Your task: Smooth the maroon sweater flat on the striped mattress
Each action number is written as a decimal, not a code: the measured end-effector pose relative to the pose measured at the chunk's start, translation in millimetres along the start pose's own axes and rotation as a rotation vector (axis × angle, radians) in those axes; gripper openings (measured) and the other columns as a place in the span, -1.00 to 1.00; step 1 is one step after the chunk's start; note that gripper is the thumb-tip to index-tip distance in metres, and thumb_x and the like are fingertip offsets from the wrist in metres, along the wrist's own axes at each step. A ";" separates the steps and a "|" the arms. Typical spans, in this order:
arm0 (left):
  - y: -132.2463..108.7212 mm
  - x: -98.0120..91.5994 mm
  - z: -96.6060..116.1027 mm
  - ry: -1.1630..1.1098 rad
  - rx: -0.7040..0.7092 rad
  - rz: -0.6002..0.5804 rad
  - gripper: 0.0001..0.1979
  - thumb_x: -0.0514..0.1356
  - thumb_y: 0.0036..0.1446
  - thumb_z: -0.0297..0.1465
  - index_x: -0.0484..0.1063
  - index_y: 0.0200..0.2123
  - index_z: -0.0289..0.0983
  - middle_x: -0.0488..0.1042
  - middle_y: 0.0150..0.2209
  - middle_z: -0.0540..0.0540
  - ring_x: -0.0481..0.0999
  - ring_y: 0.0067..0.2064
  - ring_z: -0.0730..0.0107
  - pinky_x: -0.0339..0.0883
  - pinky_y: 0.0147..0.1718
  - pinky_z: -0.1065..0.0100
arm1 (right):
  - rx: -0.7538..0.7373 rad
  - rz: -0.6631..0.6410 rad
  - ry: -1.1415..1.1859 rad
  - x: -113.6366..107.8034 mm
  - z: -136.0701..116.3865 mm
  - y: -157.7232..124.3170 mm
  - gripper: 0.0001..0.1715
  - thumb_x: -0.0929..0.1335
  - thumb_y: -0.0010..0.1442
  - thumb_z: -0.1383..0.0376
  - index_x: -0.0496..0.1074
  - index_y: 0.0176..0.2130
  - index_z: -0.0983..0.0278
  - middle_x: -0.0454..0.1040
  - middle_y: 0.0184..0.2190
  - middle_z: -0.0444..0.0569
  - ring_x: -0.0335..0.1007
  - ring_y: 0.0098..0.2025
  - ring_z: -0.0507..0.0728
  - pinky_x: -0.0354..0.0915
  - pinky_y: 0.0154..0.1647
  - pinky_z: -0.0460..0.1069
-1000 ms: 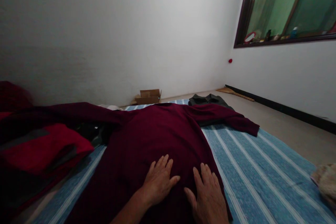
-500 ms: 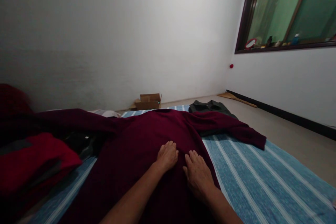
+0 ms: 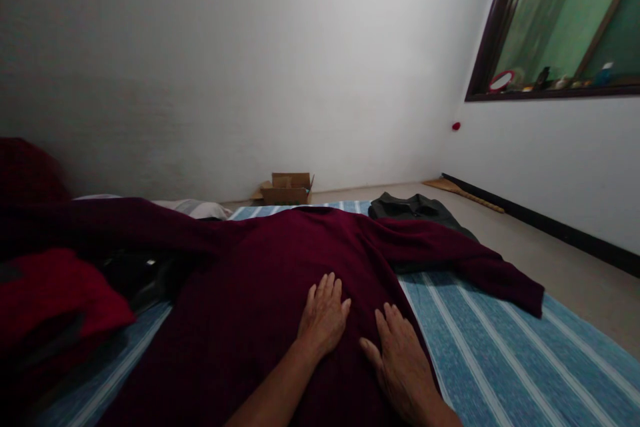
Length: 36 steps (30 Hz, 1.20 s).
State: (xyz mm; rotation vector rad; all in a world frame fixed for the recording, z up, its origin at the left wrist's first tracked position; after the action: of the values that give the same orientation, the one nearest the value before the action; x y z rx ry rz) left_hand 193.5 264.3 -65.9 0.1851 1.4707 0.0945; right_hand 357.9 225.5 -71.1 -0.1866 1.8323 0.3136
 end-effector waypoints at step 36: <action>-12.3 -17.5 1.5 -0.407 0.000 -0.215 -0.30 -0.16 0.15 0.08 0.08 0.24 -0.18 -0.22 0.32 -0.21 -0.39 0.32 0.07 -0.47 0.20 -0.11 | 0.319 -0.021 -0.258 -44.6 40.3 136.6 -0.59 0.06 0.26 0.19 0.39 -0.22 0.24 0.52 -0.31 0.17 0.49 -0.29 0.33 0.25 -0.43 0.06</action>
State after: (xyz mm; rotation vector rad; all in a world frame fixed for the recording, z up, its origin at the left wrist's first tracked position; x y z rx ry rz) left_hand 192.7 249.0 -50.8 0.0406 1.0761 -0.1124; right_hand 368.1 366.3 -22.6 0.0549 1.5975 0.0257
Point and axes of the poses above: each hand's wrist, its own y-axis towards the middle knuckle, its own x-axis out of the palm, z = x × y, the point moved 2 cm from there along y, towards the middle knuckle
